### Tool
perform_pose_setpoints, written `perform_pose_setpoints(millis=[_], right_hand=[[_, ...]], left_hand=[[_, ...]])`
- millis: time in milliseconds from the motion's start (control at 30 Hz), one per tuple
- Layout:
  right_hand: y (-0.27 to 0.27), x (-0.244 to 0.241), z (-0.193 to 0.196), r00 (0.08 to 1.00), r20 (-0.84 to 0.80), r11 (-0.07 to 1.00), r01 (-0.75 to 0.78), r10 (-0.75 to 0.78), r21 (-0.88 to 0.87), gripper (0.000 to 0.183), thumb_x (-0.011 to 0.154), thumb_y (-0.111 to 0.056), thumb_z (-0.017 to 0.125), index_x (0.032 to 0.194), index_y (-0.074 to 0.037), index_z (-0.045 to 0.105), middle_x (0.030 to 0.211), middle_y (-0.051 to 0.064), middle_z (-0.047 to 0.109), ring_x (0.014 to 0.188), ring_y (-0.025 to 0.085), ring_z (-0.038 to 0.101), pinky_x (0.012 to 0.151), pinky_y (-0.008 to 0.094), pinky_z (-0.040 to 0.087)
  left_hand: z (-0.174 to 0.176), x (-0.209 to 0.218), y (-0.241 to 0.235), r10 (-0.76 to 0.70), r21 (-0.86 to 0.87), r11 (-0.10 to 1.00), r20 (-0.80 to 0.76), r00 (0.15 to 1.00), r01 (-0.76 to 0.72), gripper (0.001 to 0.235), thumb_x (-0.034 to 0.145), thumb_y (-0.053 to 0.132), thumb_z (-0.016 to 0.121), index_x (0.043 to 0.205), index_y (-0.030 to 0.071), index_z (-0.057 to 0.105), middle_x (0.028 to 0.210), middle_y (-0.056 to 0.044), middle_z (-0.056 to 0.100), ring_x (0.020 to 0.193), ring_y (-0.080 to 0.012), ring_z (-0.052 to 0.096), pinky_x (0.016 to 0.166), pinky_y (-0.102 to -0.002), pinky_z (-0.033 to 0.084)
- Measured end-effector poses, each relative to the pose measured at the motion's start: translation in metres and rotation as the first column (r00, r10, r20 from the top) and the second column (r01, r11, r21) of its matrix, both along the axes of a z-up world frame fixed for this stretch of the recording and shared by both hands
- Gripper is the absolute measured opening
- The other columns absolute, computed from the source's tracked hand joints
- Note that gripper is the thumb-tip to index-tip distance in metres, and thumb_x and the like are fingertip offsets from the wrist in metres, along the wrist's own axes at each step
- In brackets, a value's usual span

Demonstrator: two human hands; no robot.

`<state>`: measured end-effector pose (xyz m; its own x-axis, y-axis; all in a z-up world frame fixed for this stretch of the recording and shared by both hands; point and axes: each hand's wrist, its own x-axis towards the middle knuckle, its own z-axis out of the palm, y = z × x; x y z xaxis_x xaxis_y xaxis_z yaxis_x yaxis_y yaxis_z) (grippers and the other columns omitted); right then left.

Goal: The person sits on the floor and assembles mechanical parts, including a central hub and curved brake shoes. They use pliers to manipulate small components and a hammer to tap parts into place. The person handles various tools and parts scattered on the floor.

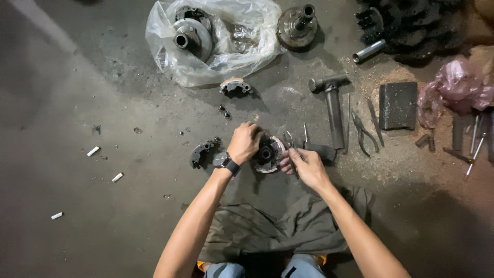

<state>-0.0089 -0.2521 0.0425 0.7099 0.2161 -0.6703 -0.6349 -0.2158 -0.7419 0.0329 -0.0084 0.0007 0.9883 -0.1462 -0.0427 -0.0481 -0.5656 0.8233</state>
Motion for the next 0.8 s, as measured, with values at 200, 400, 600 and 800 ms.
perform_pose_setpoints(millis=[200,400,600,800], right_hand=[[0.007,-0.010,0.022,0.997,0.012,0.990,-0.070,0.072,-0.119,0.045,0.105,-0.033,0.052,0.118,0.005,0.072,0.093,0.007,0.078,0.083,0.011,0.070,0.071,0.028,0.055],[0.034,0.014,0.069,0.992,-0.042,0.973,-0.128,0.122,-0.190,0.044,0.100,-0.022,0.053,0.137,0.002,0.057,0.081,0.018,0.074,0.063,0.020,0.073,0.059,0.033,0.060],[0.025,0.052,0.026,0.922,-0.320,0.974,-0.226,0.217,0.011,0.038,0.105,-0.020,0.047,0.118,0.012,0.062,0.088,0.020,0.075,0.068,0.025,0.075,0.058,0.036,0.062],[0.032,0.088,0.032,0.809,-0.501,0.938,-0.345,0.308,0.019,0.034,0.104,-0.017,0.048,0.115,0.012,0.063,0.092,0.024,0.078,0.070,0.027,0.077,0.060,0.037,0.063]], left_hand=[[-0.004,0.010,-0.004,-0.094,0.086,0.991,-0.128,0.987,0.106,0.019,0.092,0.017,0.065,0.090,-0.002,0.068,0.097,-0.024,0.067,0.095,-0.0456,0.063,0.083,-0.054,0.052],[0.003,0.002,-0.001,-0.070,0.036,0.997,-0.079,0.994,0.073,0.017,0.089,0.017,0.069,0.094,0.002,0.073,0.099,-0.020,0.069,0.096,-0.0416,0.063,0.084,-0.050,0.052],[0.004,-0.024,0.005,0.018,-0.146,0.989,0.014,1.000,-0.016,0.023,0.087,0.013,0.074,0.109,0.006,0.074,0.110,-0.012,0.070,0.103,-0.0349,0.062,0.090,-0.044,0.049],[0.004,-0.030,0.005,0.059,-0.206,0.977,0.041,0.997,-0.050,0.025,0.089,0.010,0.073,0.114,0.008,0.072,0.116,-0.009,0.068,0.109,-0.0321,0.060,0.093,-0.043,0.047]])
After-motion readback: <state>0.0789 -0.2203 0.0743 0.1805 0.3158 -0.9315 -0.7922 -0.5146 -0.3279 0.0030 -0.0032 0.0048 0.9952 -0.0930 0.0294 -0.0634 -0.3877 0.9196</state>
